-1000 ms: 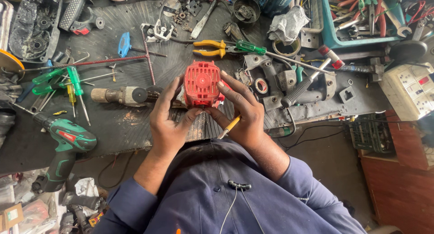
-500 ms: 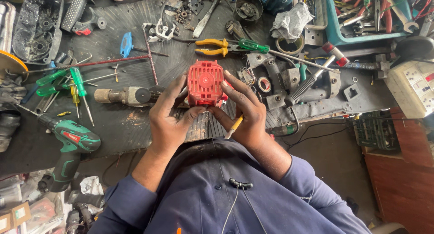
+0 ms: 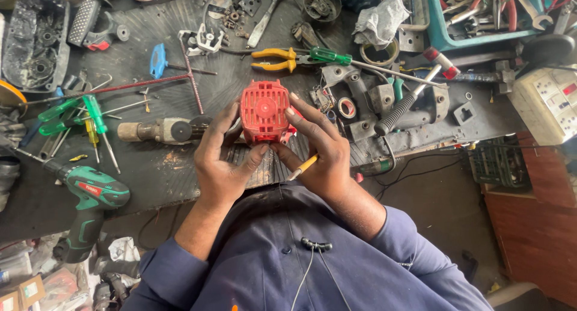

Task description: The person repairs a red power tool at a cluttered workbench. They handle the tool's red housing, unscrew parts with a screwdriver, reposition the housing, fit components together by hand, use pliers, and work on the tool's wiring and internal parts.

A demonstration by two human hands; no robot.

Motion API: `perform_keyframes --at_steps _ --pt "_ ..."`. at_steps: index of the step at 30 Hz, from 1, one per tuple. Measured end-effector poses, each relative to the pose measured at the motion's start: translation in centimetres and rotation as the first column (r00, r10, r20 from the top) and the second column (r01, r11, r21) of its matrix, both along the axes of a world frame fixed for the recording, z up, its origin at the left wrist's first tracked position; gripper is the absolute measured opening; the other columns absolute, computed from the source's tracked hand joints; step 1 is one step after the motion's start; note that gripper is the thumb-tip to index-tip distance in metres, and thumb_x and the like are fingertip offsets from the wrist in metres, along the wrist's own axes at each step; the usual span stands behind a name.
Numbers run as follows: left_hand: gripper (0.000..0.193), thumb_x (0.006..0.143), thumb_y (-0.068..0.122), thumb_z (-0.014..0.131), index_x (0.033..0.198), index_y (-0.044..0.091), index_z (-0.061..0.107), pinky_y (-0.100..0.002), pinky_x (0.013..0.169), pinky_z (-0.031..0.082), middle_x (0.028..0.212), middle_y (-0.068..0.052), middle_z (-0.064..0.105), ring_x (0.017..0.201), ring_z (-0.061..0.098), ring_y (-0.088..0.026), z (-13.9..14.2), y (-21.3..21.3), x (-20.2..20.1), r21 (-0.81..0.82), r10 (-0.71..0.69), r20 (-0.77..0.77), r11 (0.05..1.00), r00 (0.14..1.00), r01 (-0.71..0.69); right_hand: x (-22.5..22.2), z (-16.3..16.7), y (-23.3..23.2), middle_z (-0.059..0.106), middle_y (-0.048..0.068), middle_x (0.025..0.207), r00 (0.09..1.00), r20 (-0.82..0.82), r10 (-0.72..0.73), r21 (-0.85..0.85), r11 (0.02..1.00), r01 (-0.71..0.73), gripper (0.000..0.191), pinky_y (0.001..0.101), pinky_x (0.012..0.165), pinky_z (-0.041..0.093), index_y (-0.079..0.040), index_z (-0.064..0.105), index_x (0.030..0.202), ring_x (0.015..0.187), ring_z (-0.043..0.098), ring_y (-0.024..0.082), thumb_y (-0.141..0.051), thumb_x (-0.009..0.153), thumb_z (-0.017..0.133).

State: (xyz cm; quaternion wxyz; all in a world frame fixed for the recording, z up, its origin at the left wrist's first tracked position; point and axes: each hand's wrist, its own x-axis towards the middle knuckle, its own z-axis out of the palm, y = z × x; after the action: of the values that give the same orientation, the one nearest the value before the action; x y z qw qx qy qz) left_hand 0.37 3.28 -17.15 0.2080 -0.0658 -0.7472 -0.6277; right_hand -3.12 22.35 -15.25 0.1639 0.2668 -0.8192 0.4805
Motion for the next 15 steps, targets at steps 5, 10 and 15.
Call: perform_keyframes --at_steps 5,10,15 --pt "0.072 0.093 0.035 0.082 0.147 -0.002 0.052 -0.04 0.117 0.054 0.15 -0.019 0.058 0.142 0.059 -0.028 0.1 0.0 -0.1 -0.129 0.038 -0.068 0.991 0.997 -0.046 0.1 0.2 -0.1 0.058 0.016 0.149 1.0 -0.027 -0.007 0.021 1.0 0.007 0.065 0.0334 0.098 0.062 -0.007 0.062 0.135 0.13 0.068 0.031 -0.011 0.078 0.094" --pt "0.073 0.094 0.036 0.082 0.148 -0.001 0.051 -0.04 0.115 0.056 0.152 -0.018 0.057 0.142 0.059 -0.03 -0.2 -0.3 -0.3 -0.037 0.012 -0.025 0.999 1.0 -0.012 0.2 -0.3 -0.2 0.058 0.016 0.15 1.0 -0.028 -0.008 0.002 1.0 0.008 0.066 0.0337 0.099 0.062 -0.009 0.061 0.137 0.13 0.068 0.031 -0.012 0.08 0.093" --pt "0.073 0.085 0.032 0.091 0.14 0.002 0.055 -0.042 0.111 0.055 0.142 -0.017 0.063 0.134 0.064 -0.033 0.3 -1.7 -1.1 -0.428 0.033 -0.209 0.896 0.977 -0.122 0.1 -0.6 -0.1 0.058 0.017 0.148 0.997 -0.077 -0.016 0.014 1.0 0.018 0.066 0.0356 0.102 0.061 -0.007 0.061 0.137 0.131 0.067 0.033 -0.013 0.08 0.093"
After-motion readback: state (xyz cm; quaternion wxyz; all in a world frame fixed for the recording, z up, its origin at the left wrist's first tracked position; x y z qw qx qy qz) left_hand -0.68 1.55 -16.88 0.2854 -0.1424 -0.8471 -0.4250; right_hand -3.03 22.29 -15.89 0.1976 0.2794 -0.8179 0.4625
